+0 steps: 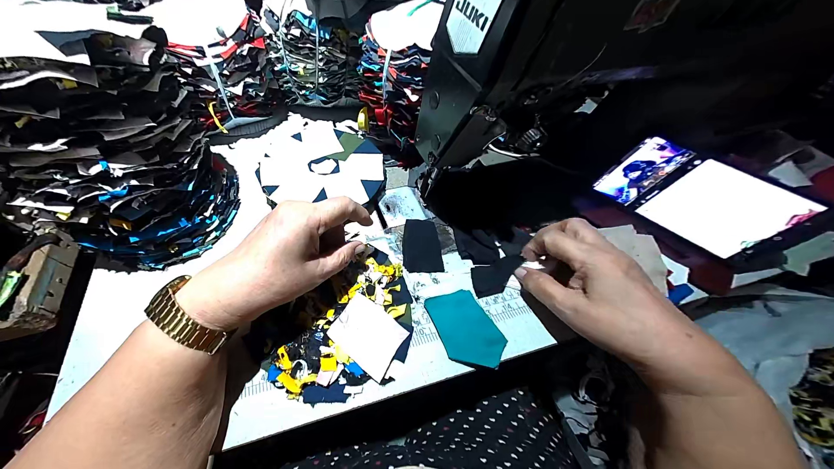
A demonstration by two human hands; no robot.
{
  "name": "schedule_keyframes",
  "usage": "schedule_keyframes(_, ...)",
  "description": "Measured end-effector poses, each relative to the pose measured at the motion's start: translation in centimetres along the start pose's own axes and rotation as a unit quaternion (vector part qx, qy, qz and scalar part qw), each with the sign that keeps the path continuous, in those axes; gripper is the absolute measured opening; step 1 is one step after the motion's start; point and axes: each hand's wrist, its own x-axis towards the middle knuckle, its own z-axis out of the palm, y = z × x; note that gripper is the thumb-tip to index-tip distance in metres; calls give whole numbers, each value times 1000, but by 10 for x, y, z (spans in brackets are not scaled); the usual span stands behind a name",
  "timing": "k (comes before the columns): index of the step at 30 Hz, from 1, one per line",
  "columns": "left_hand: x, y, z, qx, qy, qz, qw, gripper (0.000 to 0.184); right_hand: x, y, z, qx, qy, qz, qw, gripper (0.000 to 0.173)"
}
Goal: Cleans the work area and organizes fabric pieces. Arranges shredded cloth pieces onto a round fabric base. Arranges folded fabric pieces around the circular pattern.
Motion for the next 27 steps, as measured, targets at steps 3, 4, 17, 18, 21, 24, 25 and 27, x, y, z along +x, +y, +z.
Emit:
schedule_keyframes(3, 1, 3, 1, -4, 4, 7, 1000, 25, -2, 3, -10, 70, 10, 17, 997, 13)
schedule_keyframes(4, 1, 4, 1, -8, 8, 11, 1000, 25, -3, 3, -13, 98, 23, 36, 994, 15)
schedule_keyframes(17, 3, 45, 14, -278, -10, -54, 959, 30, -5, -32, -42, 293, 126, 57, 946, 33)
schedule_keyframes(18, 2, 49, 15, -295, -26, -67, 953, 35, -3, -49, -36, 326, 131, 53, 935, 31)
schedule_keyframes(21, 1, 57, 20, -342, -55, -88, 934, 50, -1, -89, -8, 439, 116, 24, 891, 28)
schedule_keyframes(24, -1, 61, 25, -427, -35, -120, 895, 46, 3, -122, 20, 470, 98, 12, 877, 26)
schedule_keyframes(25, -2, 60, 25, -462, -26, -130, 877, 43, 4, -131, 25, 474, 96, 12, 875, 26)
schedule_keyframes(27, 0, 62, 26, -525, 9, -160, 836, 40, 6, -139, 29, 476, 81, 11, 876, 30)
